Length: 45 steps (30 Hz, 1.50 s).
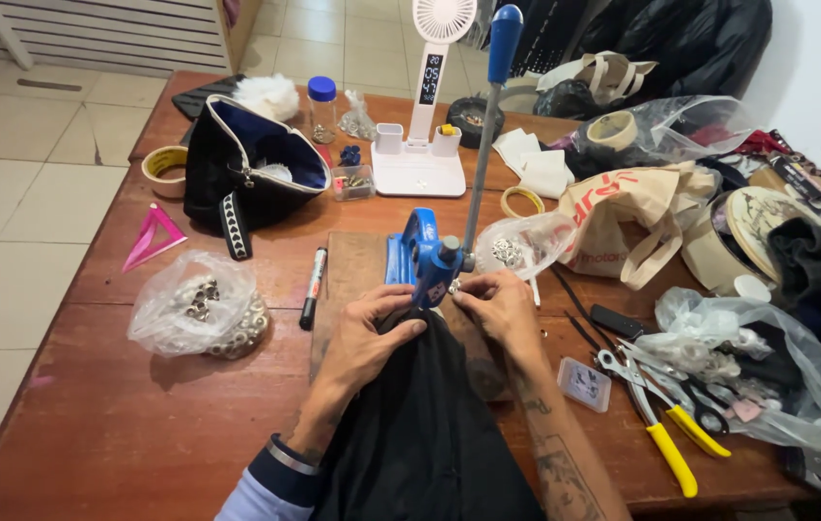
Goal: Attaching metal grommets to a black fabric garment using a manual press tool.
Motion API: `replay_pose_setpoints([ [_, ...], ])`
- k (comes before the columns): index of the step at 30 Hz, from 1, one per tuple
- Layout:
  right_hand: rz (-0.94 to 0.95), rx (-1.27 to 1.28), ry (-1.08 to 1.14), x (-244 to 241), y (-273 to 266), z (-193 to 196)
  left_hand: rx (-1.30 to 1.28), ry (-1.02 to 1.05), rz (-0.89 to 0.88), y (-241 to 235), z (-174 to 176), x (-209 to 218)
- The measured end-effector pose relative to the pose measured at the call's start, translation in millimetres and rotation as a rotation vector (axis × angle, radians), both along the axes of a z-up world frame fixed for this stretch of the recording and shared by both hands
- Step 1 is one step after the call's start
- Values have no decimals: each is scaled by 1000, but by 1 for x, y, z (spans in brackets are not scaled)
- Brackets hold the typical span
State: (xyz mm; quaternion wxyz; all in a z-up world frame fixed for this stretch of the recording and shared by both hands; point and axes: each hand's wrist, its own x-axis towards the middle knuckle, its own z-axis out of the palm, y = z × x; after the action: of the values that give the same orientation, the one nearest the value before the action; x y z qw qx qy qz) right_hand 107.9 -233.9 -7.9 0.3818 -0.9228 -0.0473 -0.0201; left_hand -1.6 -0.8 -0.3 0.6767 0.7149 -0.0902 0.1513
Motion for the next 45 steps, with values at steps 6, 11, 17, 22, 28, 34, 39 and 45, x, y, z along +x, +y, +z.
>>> replay_pose_setpoints([
  [6, 34, -51, 33, 7, -10, -3, -2, 9, 1, 0, 6, -4],
  [11, 61, 181, -73, -9, -12, 16, -14, 17, -12, 1, 8, -4],
  [17, 237, 439, 60, -80, 42, 88, -5, -12, -21, 2, 1, 1],
  [22, 199, 456, -7, -82, 55, 68, -22, -25, -21, 0, -2, 0],
  [28, 144, 503, -87, -94, 62, 76, -29, -42, -35, -1, -6, 2],
  [34, 305, 338, -221, -92, 53, 77, -12, -37, -35, 1, 2, -1],
  [39, 298, 458, -93, -87, 54, 80, 6, -30, -36, 1, -1, 0],
  [45, 285, 555, 223, -72, 58, 86, 2, 2, -43, 1, -5, 4],
])
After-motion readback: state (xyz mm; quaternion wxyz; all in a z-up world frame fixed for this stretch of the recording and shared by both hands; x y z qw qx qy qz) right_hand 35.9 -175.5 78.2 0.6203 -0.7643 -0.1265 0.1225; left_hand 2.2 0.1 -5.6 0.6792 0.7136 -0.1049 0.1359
